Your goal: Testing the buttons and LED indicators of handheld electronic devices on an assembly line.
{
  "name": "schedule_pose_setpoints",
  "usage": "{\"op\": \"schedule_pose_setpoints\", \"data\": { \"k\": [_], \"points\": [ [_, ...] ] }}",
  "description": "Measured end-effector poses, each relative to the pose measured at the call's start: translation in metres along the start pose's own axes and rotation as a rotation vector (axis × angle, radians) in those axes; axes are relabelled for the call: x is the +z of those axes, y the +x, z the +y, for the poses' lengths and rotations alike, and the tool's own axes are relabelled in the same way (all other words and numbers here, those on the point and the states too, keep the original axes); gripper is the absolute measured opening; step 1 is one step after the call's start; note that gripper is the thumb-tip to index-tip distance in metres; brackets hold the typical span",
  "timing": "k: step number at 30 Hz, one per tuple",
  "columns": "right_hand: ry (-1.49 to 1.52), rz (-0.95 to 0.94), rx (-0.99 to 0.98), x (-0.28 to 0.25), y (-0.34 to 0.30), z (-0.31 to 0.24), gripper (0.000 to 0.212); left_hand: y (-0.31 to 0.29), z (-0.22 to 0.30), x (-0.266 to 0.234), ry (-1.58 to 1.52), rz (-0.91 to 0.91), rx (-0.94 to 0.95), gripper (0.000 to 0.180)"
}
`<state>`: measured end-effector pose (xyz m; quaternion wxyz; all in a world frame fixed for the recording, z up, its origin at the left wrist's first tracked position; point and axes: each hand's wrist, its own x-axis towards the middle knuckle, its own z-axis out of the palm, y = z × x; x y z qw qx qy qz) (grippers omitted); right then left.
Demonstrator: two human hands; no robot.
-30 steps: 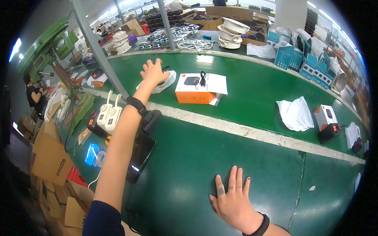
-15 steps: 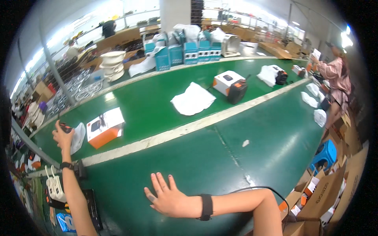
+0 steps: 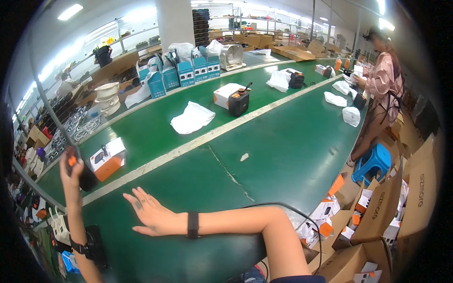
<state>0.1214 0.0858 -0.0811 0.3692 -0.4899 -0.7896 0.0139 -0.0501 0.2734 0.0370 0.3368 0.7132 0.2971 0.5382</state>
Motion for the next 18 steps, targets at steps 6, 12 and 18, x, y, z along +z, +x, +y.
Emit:
{"op": "schedule_pose_setpoints", "data": {
  "k": [6, 12, 18],
  "points": [
    [0.308, 0.082, 0.037, -0.006, 0.011, -0.007, 0.097, -0.093, 0.005, 0.036, -0.175, -0.374, -0.259, 0.077],
    [0.297, 0.005, 0.1, -0.002, 0.011, 0.001, 0.096, -0.12, -0.003, 0.043, 0.012, -0.531, -0.207, 0.094],
    [0.272, -0.036, 0.109, -0.008, 0.008, -0.003, 0.092, -0.121, 0.036, 0.034, 0.115, -0.416, -0.078, 0.099]
  ]
}}
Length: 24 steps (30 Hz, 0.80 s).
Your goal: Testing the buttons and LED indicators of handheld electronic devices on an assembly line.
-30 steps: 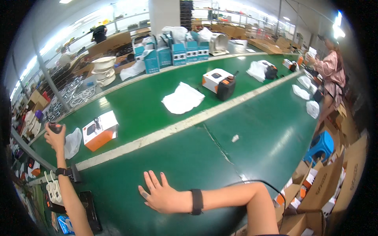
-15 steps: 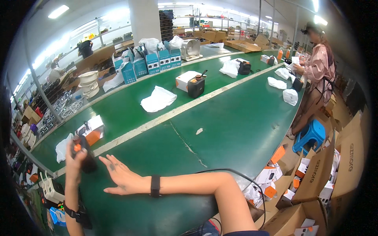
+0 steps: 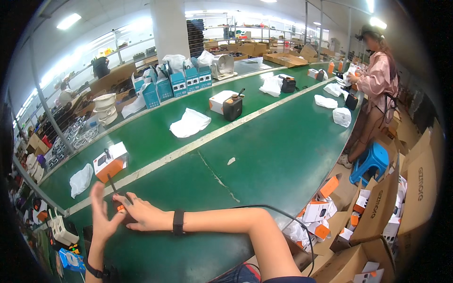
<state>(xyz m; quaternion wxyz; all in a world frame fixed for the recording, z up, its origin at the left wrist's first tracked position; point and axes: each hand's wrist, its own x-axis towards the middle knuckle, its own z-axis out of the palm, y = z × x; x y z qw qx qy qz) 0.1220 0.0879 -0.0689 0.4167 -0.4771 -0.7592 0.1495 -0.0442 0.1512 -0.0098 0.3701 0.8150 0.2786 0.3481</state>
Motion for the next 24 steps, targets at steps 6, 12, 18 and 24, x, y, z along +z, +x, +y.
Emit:
{"op": "schedule_pose_setpoints", "data": {
  "k": [6, 12, 18, 24],
  "points": [
    [-0.037, -0.152, 0.081, 0.002, 0.011, -0.018, 0.094, -0.075, 0.094, -0.017, 0.036, 0.224, 0.901, 0.074],
    [0.003, -0.119, 0.059, -0.003, 0.004, -0.011, 0.096, -0.138, 0.091, -0.012, -0.149, 0.456, 1.29, 0.055],
    [-0.027, -0.154, 0.083, -0.003, 0.006, -0.014, 0.096, -0.148, 0.105, 0.002, -0.345, 0.466, 1.269, 0.044],
    [-0.078, -0.125, 0.04, -0.001, 0.004, -0.013, 0.097, -0.152, 0.089, 0.011, -0.237, 0.59, 1.324, 0.035]
  ]
}}
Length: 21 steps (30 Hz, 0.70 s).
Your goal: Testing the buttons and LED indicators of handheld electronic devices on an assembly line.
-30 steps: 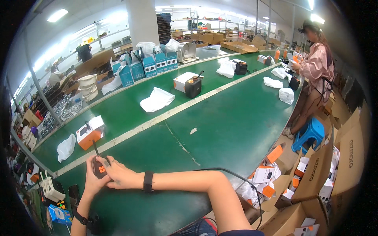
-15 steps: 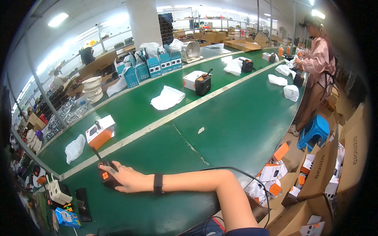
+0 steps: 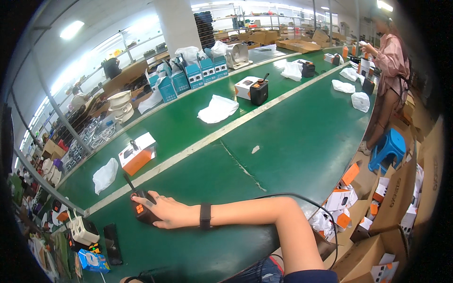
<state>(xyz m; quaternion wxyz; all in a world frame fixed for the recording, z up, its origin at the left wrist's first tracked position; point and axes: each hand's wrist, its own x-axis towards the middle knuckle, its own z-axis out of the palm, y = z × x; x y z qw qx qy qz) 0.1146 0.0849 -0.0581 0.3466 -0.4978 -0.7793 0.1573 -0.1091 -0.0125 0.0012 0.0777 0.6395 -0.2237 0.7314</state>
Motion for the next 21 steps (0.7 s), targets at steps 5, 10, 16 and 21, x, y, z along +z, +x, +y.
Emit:
{"op": "schedule_pose_setpoints", "data": {
  "k": [5, 10, 16, 21],
  "points": [
    [0.008, -0.034, 0.007, -0.002, 0.001, -0.002, 0.097, 0.003, -0.004, -0.013, -0.001, 0.086, 0.097, 0.033],
    [0.006, -0.014, 0.0, -0.005, -0.003, 0.002, 0.097, 0.007, -0.007, -0.023, -0.083, -0.077, -0.116, 0.025],
    [0.007, -0.054, 0.026, -0.003, 0.001, -0.003, 0.099, 0.034, -0.057, 0.058, 0.045, 0.788, 0.369, 0.019],
    [-0.007, -0.039, 0.026, -0.003, -0.001, -0.001, 0.1, 0.02, -0.035, -0.001, 0.095, -0.026, 0.126, 0.019]
  ]
}}
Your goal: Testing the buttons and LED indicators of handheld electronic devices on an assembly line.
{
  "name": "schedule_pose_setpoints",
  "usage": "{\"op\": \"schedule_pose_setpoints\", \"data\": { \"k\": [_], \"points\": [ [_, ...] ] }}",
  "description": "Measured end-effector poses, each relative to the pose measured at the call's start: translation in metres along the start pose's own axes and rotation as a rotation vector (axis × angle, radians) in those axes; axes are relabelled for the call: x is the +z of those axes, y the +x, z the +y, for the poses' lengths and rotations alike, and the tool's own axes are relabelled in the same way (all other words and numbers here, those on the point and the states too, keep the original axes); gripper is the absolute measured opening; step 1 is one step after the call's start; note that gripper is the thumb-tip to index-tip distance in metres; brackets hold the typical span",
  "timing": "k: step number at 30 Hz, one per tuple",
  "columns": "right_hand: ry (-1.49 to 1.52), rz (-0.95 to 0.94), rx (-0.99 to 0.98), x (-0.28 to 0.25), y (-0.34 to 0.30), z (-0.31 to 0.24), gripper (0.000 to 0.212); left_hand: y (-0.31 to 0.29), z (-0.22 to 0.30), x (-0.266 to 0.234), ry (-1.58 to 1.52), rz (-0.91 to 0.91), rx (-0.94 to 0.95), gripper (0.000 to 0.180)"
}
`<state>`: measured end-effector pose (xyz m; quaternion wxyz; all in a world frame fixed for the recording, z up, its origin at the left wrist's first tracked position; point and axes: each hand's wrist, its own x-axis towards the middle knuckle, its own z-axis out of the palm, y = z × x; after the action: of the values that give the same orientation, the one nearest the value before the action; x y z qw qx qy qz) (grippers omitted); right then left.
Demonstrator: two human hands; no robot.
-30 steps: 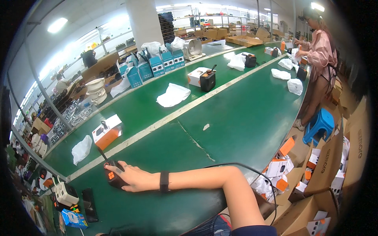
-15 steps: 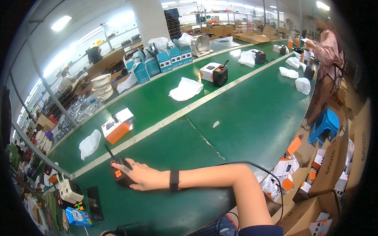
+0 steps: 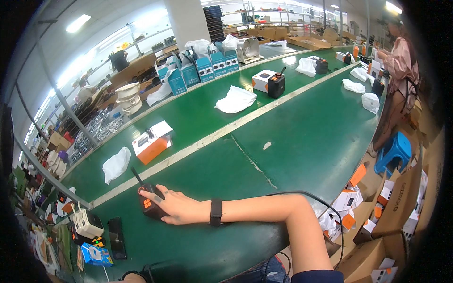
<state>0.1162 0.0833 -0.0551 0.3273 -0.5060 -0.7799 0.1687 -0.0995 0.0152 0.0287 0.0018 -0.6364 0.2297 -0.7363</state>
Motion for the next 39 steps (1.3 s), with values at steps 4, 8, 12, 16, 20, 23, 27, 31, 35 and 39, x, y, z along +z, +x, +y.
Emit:
{"op": "schedule_pose_setpoints", "data": {
  "k": [4, 8, 12, 16, 20, 23, 27, 31, 35, 39],
  "points": [
    [-0.015, 0.028, -0.023, 0.006, 0.0, 0.005, 0.1, 0.003, -0.007, -0.002, 0.021, -0.071, 0.025, 0.018],
    [0.01, -0.009, -0.001, 0.001, 0.002, -0.001, 0.1, 0.001, -0.011, 0.002, 0.086, -0.044, 0.078, 0.016],
    [0.014, -0.004, -0.002, 0.0, 0.0, 0.0, 0.099, 0.005, -0.008, -0.008, 0.114, -0.172, 0.019, 0.015],
    [0.01, 0.009, -0.022, 0.001, 0.0, 0.0, 0.1, 0.001, -0.011, 0.009, 0.111, -0.091, -0.037, 0.015],
    [-0.009, 0.019, -0.019, 0.003, -0.002, 0.006, 0.1, 0.002, -0.004, -0.004, 0.08, -0.199, -0.117, 0.018],
    [-0.011, 0.017, 0.001, -0.001, -0.001, 0.002, 0.099, 0.001, -0.009, 0.003, 0.09, -0.123, -0.054, 0.019],
    [0.004, 0.028, -0.038, -0.003, 0.004, -0.01, 0.097, 0.02, -0.002, -0.002, 0.214, -0.124, 0.064, 0.017],
    [0.02, 0.014, -0.009, -0.008, 0.001, -0.002, 0.089, 0.033, 0.003, -0.011, 0.248, -0.138, 0.103, 0.015],
    [-0.049, 0.068, -0.097, -0.006, 0.001, 0.0, 0.092, 0.039, 0.003, -0.013, 0.272, -0.019, 0.154, 0.012],
    [0.006, 0.061, -0.088, -0.007, 0.0, -0.002, 0.087, 0.045, -0.008, -0.009, 0.257, 0.068, 0.228, 0.01]
  ]
}}
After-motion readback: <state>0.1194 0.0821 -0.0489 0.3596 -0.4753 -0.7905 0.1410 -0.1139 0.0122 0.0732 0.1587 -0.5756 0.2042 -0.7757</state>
